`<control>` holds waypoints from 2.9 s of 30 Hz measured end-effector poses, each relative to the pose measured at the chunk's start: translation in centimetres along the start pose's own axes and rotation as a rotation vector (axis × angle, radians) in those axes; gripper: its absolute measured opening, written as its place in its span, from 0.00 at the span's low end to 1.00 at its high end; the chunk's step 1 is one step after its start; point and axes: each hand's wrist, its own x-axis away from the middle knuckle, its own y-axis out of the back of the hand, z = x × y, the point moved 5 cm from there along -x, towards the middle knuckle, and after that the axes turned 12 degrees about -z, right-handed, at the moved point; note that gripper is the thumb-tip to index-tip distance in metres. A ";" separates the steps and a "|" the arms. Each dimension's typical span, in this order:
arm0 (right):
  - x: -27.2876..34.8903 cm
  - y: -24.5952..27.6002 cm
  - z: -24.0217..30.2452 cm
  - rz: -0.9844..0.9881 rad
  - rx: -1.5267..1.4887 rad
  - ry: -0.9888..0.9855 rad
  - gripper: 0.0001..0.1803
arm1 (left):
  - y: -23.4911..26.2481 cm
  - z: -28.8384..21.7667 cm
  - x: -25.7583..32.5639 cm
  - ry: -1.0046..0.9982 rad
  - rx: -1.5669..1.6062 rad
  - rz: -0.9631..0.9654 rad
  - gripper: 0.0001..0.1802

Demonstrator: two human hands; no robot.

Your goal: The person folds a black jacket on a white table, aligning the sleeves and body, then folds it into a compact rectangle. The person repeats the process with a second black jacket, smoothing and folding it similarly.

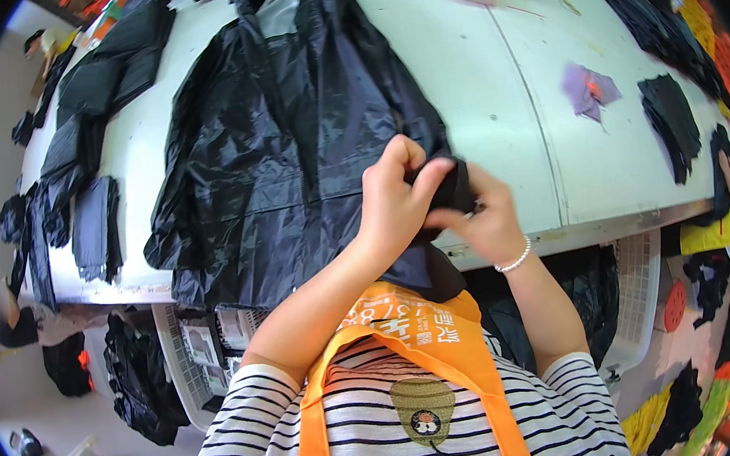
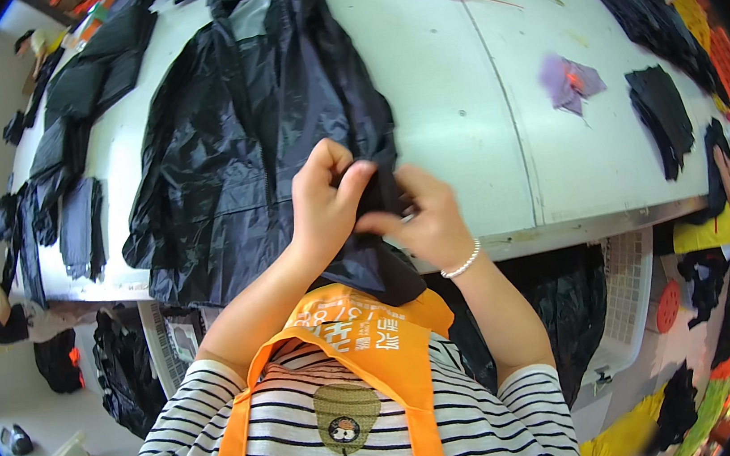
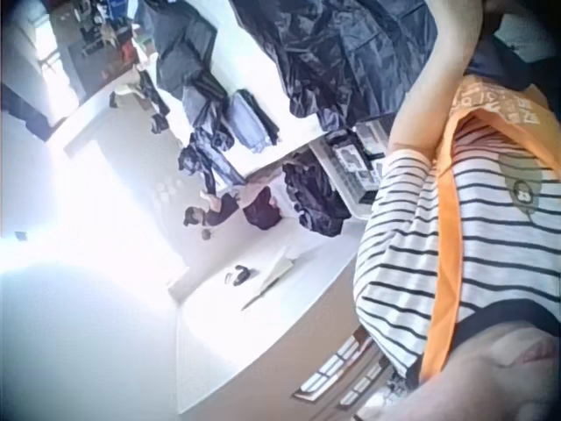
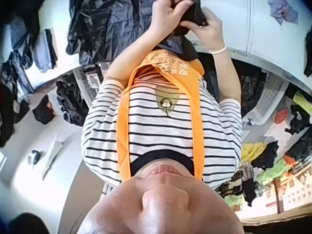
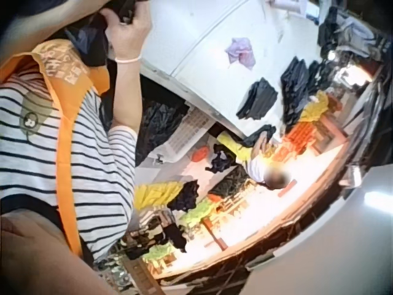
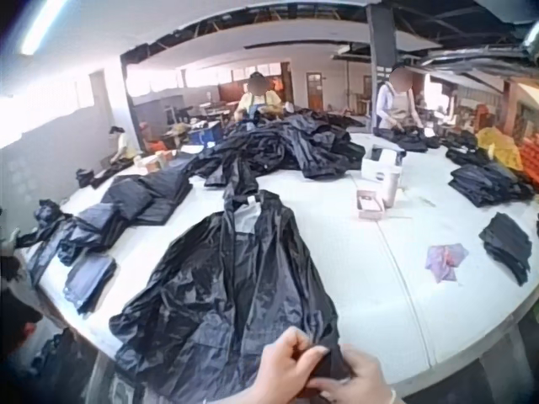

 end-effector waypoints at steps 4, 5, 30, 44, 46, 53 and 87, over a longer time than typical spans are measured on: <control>-1.6 3.4 -3.5 -0.453 0.248 0.240 0.10 | -0.5 -0.5 1.7 0.687 0.575 0.416 0.19; -1.7 3.9 -3.9 -0.555 0.286 0.299 0.08 | -0.9 -1.2 2.6 0.482 0.408 0.515 0.29; 2.4 2.1 -1.7 -0.612 0.328 0.121 0.11 | -2.1 0.8 -1.6 -0.007 -0.006 -0.107 0.11; 7.2 8.4 -5.4 -0.567 -0.476 -0.238 0.16 | -8.5 11.2 5.4 0.928 0.292 0.643 0.41; 9.8 7.3 -6.4 -0.259 -0.290 -0.406 0.17 | -10.0 10.8 3.4 0.782 0.362 0.418 0.23; 11.2 16.6 -13.9 -0.123 0.350 -0.544 0.27 | -5.7 7.9 2.5 0.126 -0.156 0.464 0.35; 5.5 -27.3 -8.0 0.423 1.042 -0.184 0.33 | 23.7 24.5 16.9 1.355 0.839 -0.270 0.12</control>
